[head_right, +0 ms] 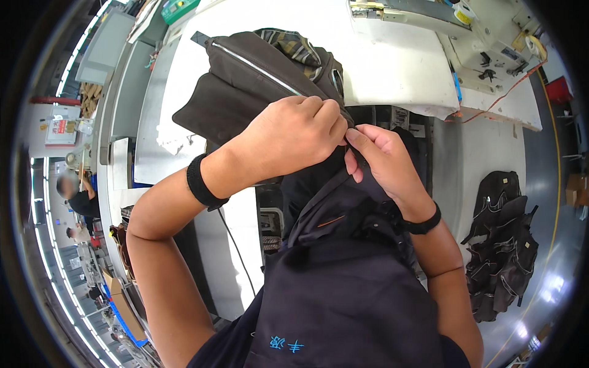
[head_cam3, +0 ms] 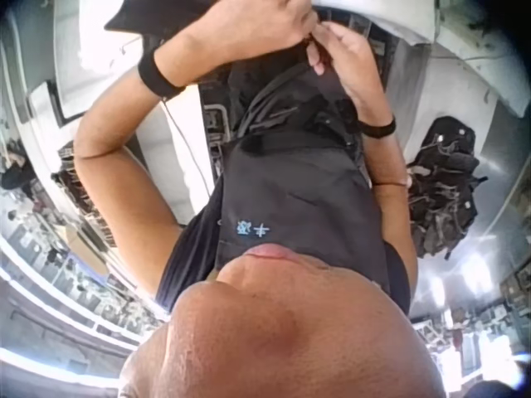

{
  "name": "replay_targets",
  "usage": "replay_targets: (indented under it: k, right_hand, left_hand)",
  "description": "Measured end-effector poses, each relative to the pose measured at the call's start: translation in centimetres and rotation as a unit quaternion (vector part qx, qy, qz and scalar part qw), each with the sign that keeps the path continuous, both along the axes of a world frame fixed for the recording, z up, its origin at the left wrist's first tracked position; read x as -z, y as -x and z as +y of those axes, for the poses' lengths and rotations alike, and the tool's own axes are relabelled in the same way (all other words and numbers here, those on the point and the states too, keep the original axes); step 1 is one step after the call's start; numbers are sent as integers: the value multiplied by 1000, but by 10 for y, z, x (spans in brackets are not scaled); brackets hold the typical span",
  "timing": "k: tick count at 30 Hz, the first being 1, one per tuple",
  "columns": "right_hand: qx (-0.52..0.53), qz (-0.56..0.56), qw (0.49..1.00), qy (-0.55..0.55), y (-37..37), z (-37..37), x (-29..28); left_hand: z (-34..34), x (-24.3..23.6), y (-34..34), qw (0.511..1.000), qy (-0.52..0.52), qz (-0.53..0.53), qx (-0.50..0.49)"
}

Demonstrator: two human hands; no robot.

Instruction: The worker is aligning and stitching together leather and fabric components of a bag at an industrial sewing machine.

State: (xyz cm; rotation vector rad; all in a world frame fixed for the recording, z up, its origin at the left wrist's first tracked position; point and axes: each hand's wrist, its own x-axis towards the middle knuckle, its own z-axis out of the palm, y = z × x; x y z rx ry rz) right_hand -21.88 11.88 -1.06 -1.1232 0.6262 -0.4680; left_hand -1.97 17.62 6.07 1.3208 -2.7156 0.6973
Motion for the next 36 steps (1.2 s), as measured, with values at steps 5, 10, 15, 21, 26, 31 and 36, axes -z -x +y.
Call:
replay_targets:
  k: [5,10,15,21,26,31,36]
  right_hand:
    - [-10,-10,1000,-19,1,-2,-2]
    - [-12,1,999,-32,4,-4,-1]
    - [-16,22,1000,-14,13,-7,4]
    - [-7,47,998,-40,20,-7,10]
    - [6,47,997,-54,17,-5,7]
    - [33,74,994,-66,14,-4,3]
    - [56,103,991,-66,12,-2,2]
  left_hand:
    - [-4,-2,-6,1000,-7,15,14]
    - [-5,-8,-24,999,-32,15,-3]
    - [-14,-20,-86,1000,-4,8,-22]
    - [-36,-48,-192,997,24,-4,-75]
    - [-54,-36,-227,997,40,23,-68]
    - [-46,-23,-220,965,44,211,-148]
    - [-26,-2,-211,800,-2,516,-308]
